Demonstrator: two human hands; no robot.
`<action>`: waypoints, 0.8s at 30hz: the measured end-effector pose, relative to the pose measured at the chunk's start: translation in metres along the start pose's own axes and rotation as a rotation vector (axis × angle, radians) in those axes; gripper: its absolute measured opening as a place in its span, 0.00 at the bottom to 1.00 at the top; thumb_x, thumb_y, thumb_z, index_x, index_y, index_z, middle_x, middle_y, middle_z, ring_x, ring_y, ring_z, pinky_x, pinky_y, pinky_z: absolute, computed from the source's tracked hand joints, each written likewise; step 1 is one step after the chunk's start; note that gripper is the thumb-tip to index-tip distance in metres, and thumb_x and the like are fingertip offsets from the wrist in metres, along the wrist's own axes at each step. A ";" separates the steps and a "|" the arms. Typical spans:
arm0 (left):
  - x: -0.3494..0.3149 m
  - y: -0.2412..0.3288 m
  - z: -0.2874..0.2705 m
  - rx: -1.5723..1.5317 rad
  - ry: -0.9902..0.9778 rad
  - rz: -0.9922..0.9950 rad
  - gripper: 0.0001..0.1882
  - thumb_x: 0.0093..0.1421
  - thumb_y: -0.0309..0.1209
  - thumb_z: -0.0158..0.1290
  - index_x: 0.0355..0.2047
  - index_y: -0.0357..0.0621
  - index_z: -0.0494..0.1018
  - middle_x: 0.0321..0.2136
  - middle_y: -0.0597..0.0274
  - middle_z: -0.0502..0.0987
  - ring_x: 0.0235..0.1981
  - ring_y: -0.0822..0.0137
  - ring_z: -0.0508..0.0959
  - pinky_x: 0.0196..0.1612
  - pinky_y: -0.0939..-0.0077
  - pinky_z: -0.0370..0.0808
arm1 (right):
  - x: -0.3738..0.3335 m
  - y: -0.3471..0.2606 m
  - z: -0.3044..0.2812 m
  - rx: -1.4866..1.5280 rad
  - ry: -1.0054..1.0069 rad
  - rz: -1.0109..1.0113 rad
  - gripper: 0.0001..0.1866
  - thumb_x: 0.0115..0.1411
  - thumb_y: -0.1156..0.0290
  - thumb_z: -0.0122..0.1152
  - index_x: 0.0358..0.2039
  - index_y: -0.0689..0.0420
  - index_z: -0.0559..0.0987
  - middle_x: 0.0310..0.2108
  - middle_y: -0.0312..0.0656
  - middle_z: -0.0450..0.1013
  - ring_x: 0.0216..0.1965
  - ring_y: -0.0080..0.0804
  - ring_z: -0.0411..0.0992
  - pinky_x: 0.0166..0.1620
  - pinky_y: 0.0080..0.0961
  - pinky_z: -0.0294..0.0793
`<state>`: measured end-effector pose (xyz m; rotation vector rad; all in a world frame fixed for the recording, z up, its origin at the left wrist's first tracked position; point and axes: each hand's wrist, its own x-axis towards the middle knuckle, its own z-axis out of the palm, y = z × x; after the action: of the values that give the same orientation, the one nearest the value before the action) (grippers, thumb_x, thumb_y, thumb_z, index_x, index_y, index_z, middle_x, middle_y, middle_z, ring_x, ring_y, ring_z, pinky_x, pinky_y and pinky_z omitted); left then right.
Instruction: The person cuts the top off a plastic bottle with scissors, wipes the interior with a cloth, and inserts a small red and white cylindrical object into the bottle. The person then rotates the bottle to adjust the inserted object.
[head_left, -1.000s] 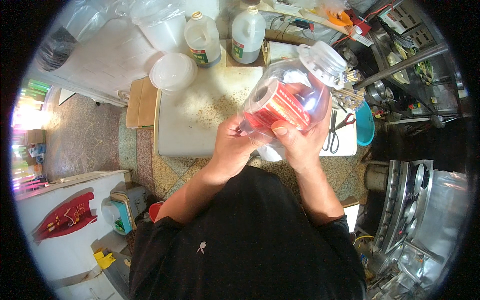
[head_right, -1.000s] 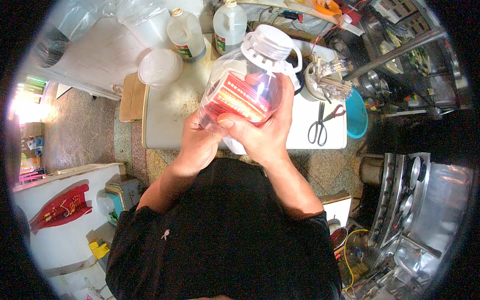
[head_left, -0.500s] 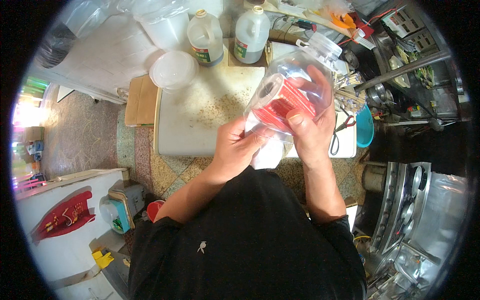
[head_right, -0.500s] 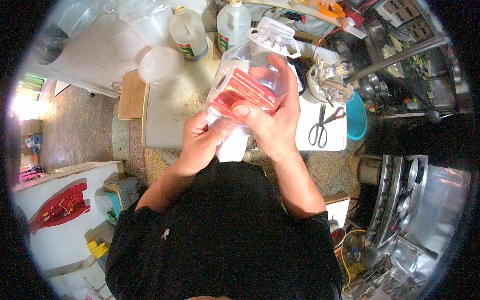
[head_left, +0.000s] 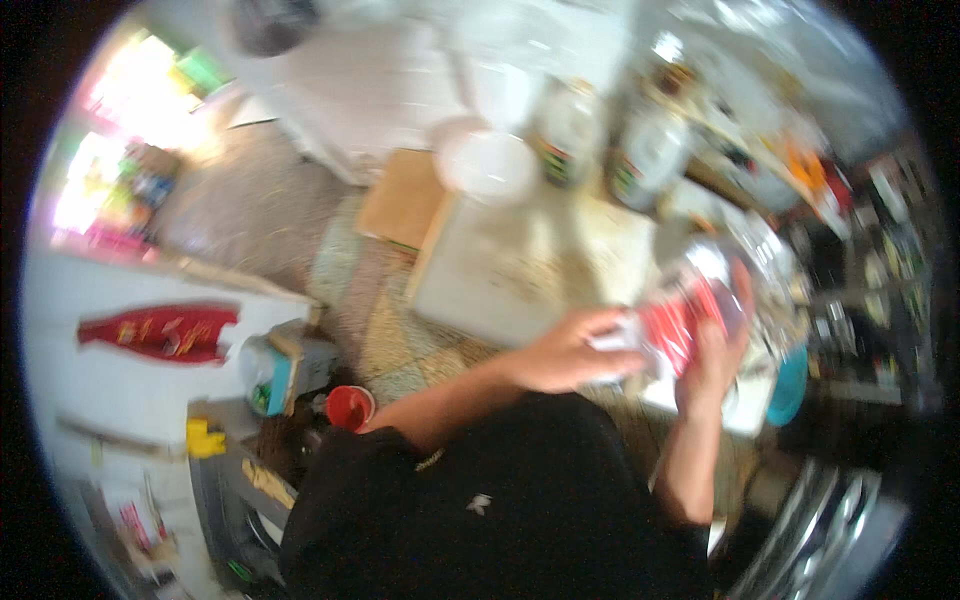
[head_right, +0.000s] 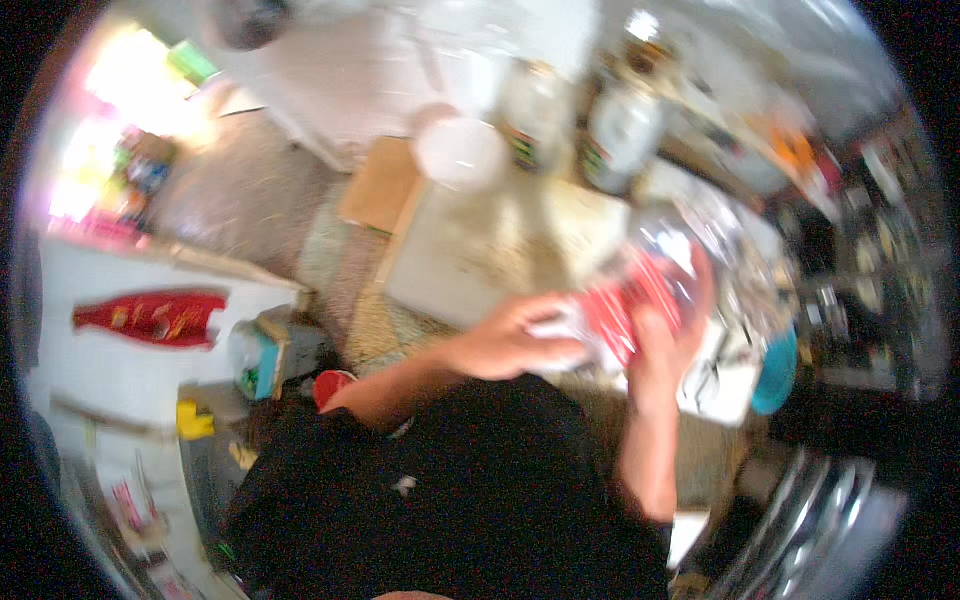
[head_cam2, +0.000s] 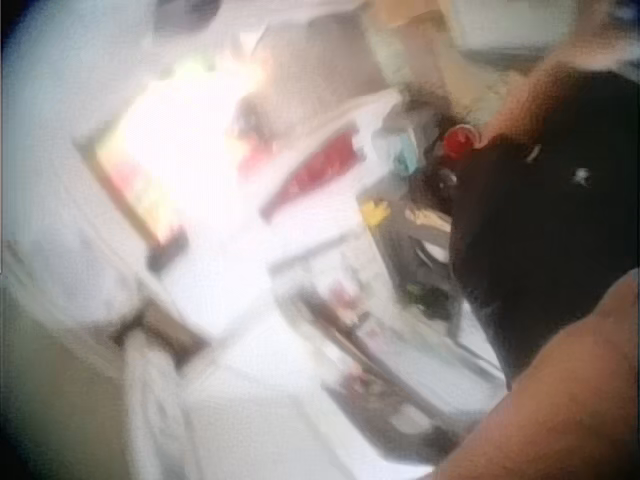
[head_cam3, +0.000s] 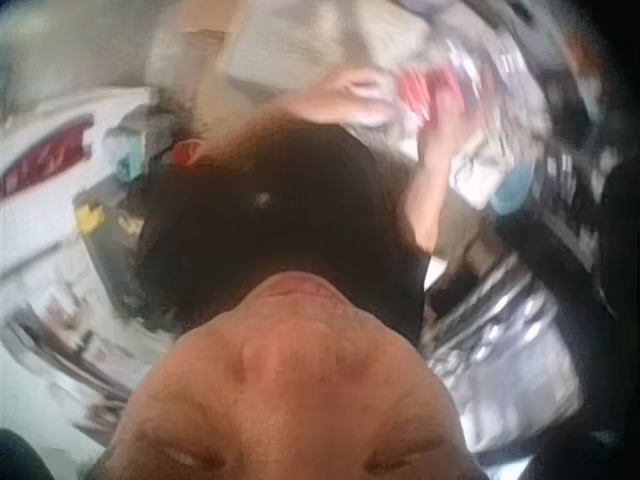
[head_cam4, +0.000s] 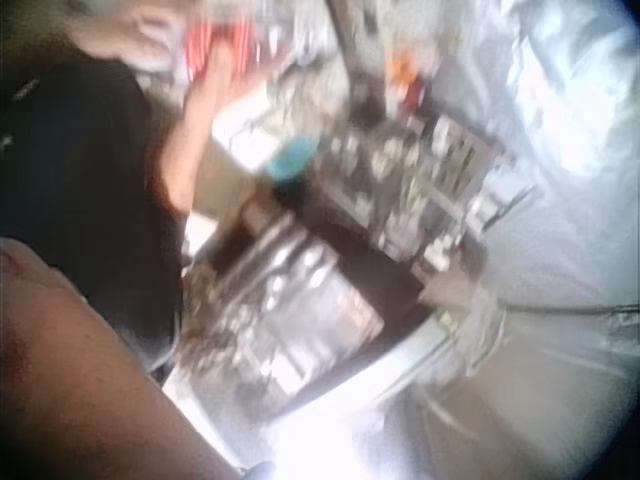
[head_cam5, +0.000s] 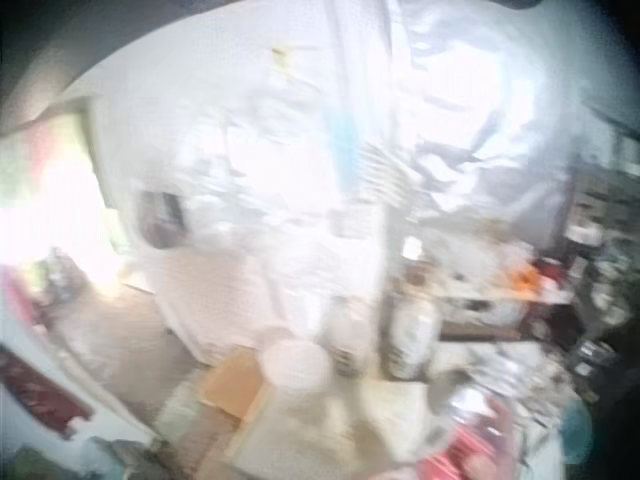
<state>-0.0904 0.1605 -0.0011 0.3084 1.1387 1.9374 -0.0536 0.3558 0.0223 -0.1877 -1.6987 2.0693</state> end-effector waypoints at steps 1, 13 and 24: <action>0.012 -0.017 -0.003 0.088 -0.007 0.206 0.31 0.64 0.32 0.66 0.65 0.41 0.70 0.53 0.63 0.80 0.52 0.70 0.78 0.56 0.68 0.78 | -0.002 0.000 0.001 -0.011 -0.032 -0.030 0.58 0.56 0.46 0.77 0.76 0.61 0.56 0.55 0.47 0.72 0.56 0.38 0.74 0.58 0.35 0.77; 0.018 -0.034 -0.001 0.206 0.163 0.436 0.15 0.72 0.31 0.58 0.54 0.35 0.78 0.38 0.64 0.82 0.40 0.78 0.77 0.45 0.74 0.75 | -0.007 -0.006 0.014 0.068 -0.074 0.000 0.58 0.54 0.45 0.80 0.75 0.57 0.58 0.58 0.46 0.66 0.57 0.40 0.73 0.59 0.38 0.76; 0.003 -0.034 -0.001 0.304 0.046 0.531 0.13 0.71 0.29 0.57 0.52 0.36 0.78 0.48 0.57 0.79 0.50 0.70 0.76 0.54 0.69 0.71 | -0.011 0.005 0.005 0.153 -0.026 0.099 0.53 0.60 0.44 0.74 0.74 0.60 0.58 0.63 0.54 0.67 0.61 0.44 0.71 0.62 0.42 0.74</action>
<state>-0.0745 0.1699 -0.0303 0.8010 1.4954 2.2216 -0.0475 0.3458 0.0164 -0.2006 -1.5669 2.2727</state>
